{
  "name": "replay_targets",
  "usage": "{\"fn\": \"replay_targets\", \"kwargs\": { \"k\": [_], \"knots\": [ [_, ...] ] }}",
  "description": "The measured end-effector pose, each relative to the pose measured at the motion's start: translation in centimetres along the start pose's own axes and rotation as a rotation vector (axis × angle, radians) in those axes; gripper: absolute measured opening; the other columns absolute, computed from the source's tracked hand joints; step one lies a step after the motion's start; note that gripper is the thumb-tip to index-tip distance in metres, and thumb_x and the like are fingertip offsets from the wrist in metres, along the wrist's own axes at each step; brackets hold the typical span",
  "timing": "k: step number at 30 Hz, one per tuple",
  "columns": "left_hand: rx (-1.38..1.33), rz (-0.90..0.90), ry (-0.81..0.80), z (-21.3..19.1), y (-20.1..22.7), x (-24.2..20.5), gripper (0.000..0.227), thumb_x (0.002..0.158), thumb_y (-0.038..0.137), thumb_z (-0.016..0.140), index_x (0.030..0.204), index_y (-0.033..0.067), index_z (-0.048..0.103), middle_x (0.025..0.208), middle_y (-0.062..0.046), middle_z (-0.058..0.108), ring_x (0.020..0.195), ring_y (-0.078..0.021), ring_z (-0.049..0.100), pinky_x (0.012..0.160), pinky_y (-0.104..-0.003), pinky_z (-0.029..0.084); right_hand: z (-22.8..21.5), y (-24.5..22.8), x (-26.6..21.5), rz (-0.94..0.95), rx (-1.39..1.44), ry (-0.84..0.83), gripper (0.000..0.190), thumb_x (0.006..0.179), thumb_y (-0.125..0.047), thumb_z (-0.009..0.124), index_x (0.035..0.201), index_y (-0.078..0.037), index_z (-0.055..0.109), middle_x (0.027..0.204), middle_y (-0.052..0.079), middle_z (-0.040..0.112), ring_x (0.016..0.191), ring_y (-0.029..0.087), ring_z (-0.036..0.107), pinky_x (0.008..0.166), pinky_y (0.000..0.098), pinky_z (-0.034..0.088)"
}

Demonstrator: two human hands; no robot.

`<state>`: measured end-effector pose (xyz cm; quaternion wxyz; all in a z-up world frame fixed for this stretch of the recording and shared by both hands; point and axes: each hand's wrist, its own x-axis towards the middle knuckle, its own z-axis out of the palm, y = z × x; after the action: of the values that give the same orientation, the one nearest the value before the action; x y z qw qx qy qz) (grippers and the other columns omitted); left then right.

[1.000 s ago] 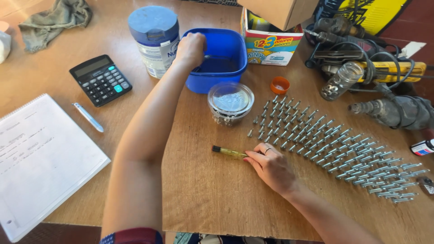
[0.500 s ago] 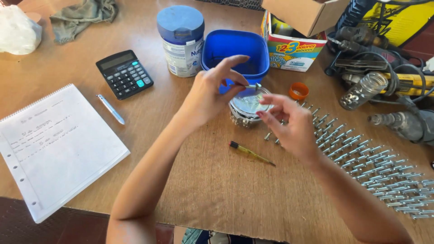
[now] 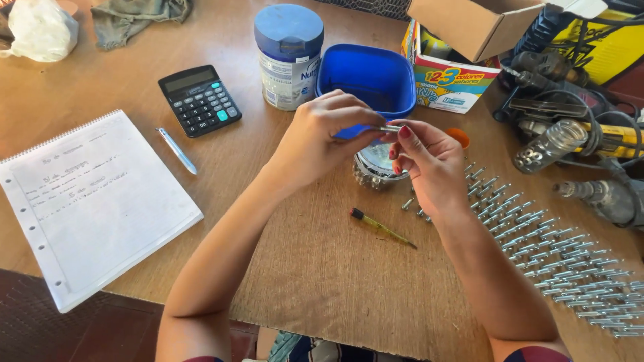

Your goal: Picking up individual metal screws from a table and placing them into a small plastic container while using a tool to nudge them.

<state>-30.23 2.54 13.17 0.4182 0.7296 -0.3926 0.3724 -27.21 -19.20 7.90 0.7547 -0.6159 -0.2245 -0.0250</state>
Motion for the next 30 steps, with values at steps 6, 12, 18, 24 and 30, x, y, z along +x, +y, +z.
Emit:
{"fn": "replay_targets", "kwargs": {
  "k": [6,12,18,24,30],
  "knots": [
    [-0.145,-0.056,-0.023,-0.9,0.9,0.4,0.007,0.092,0.011,0.080,0.099,0.0127,0.077,0.095,-0.006,0.074,0.083,-0.0241,0.071,0.071,-0.032,0.058,0.4,1.4,-0.2,0.163,0.151,-0.064,0.029,0.103,-0.022,0.064,0.117,0.002,0.071,0.101,0.021,0.077,0.079,0.019,0.071,0.059,0.0261,0.055],
    [0.000,-0.423,-0.386,-3.0,-1.4,-0.7,0.014,0.078,0.010,0.082,0.092,0.0118,0.080,0.079,-0.013,0.077,0.078,-0.0360,0.075,0.072,-0.048,0.059,-0.1,2.1,1.2,0.037,0.030,0.139,0.030,0.107,-0.029,0.059,0.118,-0.003,0.068,0.106,0.017,0.077,0.081,0.015,0.071,0.062,0.0228,0.058],
    [0.411,-0.683,-0.584,-0.1,-11.5,-4.0,0.010,0.074,0.014,0.083,0.074,0.0242,0.081,0.070,-0.002,0.076,0.075,-0.0338,0.076,0.076,-0.045,0.061,0.8,1.8,2.4,0.025,-0.060,0.125,0.026,0.105,-0.027,0.064,0.117,-0.004,0.068,0.105,0.015,0.076,0.081,0.014,0.073,0.062,0.0231,0.060],
    [0.303,-0.862,-0.706,-0.5,-12.0,-4.5,0.014,0.076,0.003,0.082,0.076,0.0170,0.084,0.087,0.005,0.079,0.081,-0.0149,0.073,0.074,-0.030,0.059,1.8,1.2,9.9,-0.310,-0.625,-0.149,0.016,0.105,-0.010,0.069,0.116,0.001,0.067,0.100,0.013,0.073,0.087,0.018,0.072,0.064,0.0283,0.065],
    [0.339,-0.891,-0.750,-0.9,-12.5,-5.0,0.014,0.072,0.002,0.078,0.066,0.0153,0.079,0.061,0.002,0.072,0.055,-0.0132,0.069,0.064,-0.027,0.056,-2.7,11.0,21.9,-0.101,-1.121,-0.111,0.021,0.086,-0.029,0.084,0.101,-0.015,0.080,0.090,0.003,0.079,0.085,0.013,0.075,0.080,0.0319,0.060]
  ]
}}
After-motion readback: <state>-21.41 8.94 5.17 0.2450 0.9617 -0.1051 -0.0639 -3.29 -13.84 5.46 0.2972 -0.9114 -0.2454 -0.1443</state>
